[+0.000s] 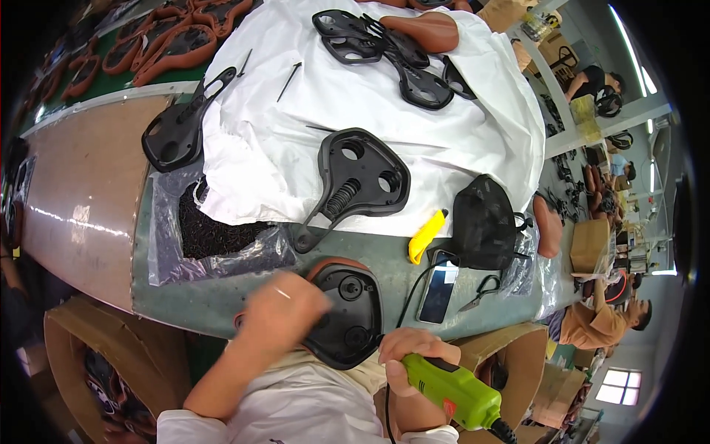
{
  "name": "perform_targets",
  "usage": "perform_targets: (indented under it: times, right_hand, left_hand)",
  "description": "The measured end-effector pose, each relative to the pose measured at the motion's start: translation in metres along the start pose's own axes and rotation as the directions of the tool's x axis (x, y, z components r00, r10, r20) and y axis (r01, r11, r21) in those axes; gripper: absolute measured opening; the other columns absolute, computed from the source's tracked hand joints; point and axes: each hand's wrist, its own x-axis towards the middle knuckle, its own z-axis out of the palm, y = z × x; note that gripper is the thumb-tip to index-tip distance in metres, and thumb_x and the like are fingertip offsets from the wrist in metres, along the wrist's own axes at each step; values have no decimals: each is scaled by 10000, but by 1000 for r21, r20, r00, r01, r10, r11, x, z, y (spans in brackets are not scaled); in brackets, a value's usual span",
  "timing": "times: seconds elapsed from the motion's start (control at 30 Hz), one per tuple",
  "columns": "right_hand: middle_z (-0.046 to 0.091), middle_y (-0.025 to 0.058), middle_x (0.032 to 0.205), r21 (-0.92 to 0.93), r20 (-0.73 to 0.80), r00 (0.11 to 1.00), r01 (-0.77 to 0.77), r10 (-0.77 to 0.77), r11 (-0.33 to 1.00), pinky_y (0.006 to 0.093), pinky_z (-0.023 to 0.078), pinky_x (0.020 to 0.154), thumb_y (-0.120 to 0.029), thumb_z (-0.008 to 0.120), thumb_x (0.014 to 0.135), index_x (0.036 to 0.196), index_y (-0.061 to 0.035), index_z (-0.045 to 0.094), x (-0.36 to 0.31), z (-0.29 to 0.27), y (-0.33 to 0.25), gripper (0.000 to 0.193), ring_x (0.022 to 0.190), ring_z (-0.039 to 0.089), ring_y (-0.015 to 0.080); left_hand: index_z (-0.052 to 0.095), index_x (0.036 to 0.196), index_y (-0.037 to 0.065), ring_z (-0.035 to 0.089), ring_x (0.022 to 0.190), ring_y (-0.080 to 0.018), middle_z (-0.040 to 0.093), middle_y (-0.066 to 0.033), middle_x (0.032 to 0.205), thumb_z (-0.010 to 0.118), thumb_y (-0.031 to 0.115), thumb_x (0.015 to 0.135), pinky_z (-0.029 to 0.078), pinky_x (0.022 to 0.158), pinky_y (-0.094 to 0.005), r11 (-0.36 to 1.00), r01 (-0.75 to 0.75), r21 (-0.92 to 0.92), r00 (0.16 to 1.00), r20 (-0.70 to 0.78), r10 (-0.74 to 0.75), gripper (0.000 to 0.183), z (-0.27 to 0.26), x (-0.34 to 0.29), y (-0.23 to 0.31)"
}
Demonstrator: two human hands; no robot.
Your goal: Assembling bicycle seats by attaching base plates and using a heat tool on a factory assembly line.
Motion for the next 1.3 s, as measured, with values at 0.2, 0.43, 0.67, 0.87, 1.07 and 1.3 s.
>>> perform_targets:
  times: [0.2,0.43,0.67,0.87,1.07,1.3]
  right_hand:
    - [626,92,726,137,15,1000,23,-25,990,367,539,509,-48,786,934,1226,-94,410,0,-10,12,478,540,625,226]
    - [612,87,732,126,-44,999,13,-8,992,369,540,523,-68,794,937,1227,-106,407,-7,-4,15,485,538,607,220]
    - [656,144,817,149,21,995,-98,96,984,409,581,613,86,763,874,1303,-82,449,10,-7,1,557,617,644,257]
    - [660,138,781,268,-55,998,20,-6,963,430,582,602,46,779,877,1318,-69,440,24,10,-12,568,619,654,266]
    - [667,131,797,406,-17,999,-27,37,914,438,587,597,7,773,907,1306,-82,428,33,20,-16,534,627,659,272]
    - [643,107,815,359,-286,951,-6,116,933,432,564,592,-32,761,966,1312,-144,378,41,27,-10,529,596,605,250]
  left_hand:
    - [616,834,80,629,737,-232,546,-42,792,854,183,849,518,615,-367,980,-125,-158,939,299,168,260,25,-25,6]
    - [587,823,91,621,740,-215,543,-43,841,858,217,858,512,607,-356,983,-139,-119,965,208,161,301,34,-23,6]
    - [592,820,90,618,732,-221,549,-43,833,853,226,863,524,624,-349,989,-120,-88,949,281,140,297,30,-26,5]
    - [596,797,103,617,715,-204,551,-28,795,851,236,852,514,620,-337,969,-222,-112,931,271,245,293,24,-21,9]
    - [657,839,93,629,734,-183,573,-12,797,852,245,843,502,609,-327,935,-341,-95,914,198,353,248,16,-16,6]
    - [707,992,48,678,907,-307,665,-104,952,895,340,792,548,786,-443,981,-93,-169,976,182,124,401,-8,2,1]
